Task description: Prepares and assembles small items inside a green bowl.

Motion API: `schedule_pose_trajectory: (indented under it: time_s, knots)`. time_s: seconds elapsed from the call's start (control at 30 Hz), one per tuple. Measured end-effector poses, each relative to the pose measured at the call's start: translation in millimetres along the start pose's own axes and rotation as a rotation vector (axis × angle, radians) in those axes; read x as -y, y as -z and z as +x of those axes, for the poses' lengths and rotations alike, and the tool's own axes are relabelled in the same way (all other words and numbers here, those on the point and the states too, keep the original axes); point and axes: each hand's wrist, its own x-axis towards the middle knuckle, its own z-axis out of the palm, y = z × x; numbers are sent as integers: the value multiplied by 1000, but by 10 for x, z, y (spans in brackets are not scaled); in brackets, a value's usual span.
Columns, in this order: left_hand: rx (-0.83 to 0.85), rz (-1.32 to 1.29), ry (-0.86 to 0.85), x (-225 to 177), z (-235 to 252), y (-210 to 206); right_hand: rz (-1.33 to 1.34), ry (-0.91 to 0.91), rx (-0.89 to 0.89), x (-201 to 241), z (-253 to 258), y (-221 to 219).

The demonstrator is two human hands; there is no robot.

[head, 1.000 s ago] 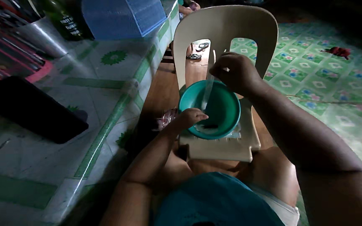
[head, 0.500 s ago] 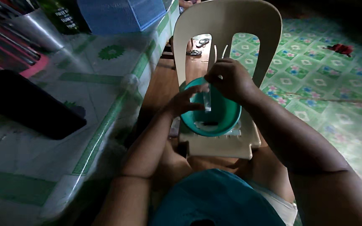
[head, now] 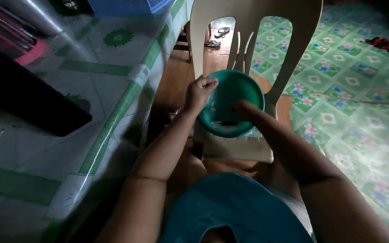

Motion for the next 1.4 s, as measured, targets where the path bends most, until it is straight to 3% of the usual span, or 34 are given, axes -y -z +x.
schedule_pose_trajectory:
  time_s: [0.07,0.13,0.57,0.73,0.83,1.07,1.2,1.3,1.4]
  knots:
    - [42,29,6,65,61,8,-239,-85,233,-17,31,-282]
    - [96,76,50,161,116,-10,-330,-104,305,7,35,-432]
    - [71,92,78,331,141,-62,-541,-7,307,8,48,-240]
    - [53,6,24,431,143,-95,-375,88,371,-128,146,-549]
    - [87,11,88,449,128,-100,-202,148,441,-101,257,-596]
    - [102,18,153,437,122,-40,73,154,421,11,181,-298]
    - [115,2,203,435,117,-19,-191,147,321,-93,160,-235]
    - [105,-1,205,412,87,-33,-459,-1,409,24,113,-193]
    - [106,17,197,442,73,-54,-453,52,417,22,108,-409]
